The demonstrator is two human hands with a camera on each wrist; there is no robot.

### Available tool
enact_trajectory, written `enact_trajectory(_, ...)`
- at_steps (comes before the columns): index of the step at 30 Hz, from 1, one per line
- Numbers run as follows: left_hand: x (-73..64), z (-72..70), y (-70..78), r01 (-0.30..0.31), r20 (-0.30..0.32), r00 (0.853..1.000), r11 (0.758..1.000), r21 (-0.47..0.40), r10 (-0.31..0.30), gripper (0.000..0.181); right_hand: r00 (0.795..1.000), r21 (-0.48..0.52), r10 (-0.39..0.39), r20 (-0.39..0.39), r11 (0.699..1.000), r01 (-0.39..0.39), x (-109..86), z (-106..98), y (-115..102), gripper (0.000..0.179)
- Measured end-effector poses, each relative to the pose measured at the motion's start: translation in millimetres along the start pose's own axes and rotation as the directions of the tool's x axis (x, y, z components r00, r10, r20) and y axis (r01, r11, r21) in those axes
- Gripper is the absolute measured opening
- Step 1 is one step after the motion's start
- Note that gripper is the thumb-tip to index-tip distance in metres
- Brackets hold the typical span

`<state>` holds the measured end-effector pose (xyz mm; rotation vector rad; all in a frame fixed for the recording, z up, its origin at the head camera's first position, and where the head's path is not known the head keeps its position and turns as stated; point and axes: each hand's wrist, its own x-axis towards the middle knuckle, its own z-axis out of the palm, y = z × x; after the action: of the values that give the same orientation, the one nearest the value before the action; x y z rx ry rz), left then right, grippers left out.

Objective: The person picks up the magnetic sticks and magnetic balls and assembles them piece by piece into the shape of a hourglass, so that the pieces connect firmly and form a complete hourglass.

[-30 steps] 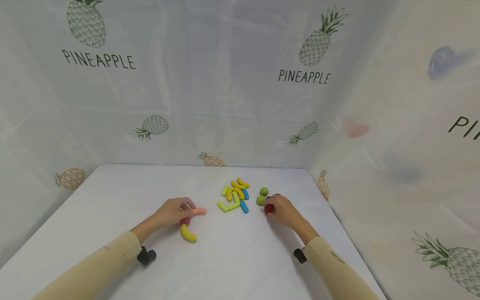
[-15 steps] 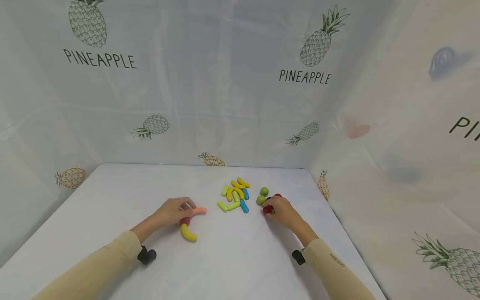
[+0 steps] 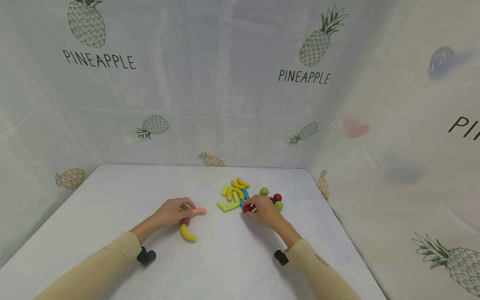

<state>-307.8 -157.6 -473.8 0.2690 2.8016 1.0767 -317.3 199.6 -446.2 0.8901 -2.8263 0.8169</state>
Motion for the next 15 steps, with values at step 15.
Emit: enact_trajectory(15,1.6,1.6,-2.0,0.019,-0.001,1.0,1.0,-0.012,-0.019,0.012,0.999,0.102,-0.001,0.05,0.995,-0.004,35.9,46,-47,0.026)
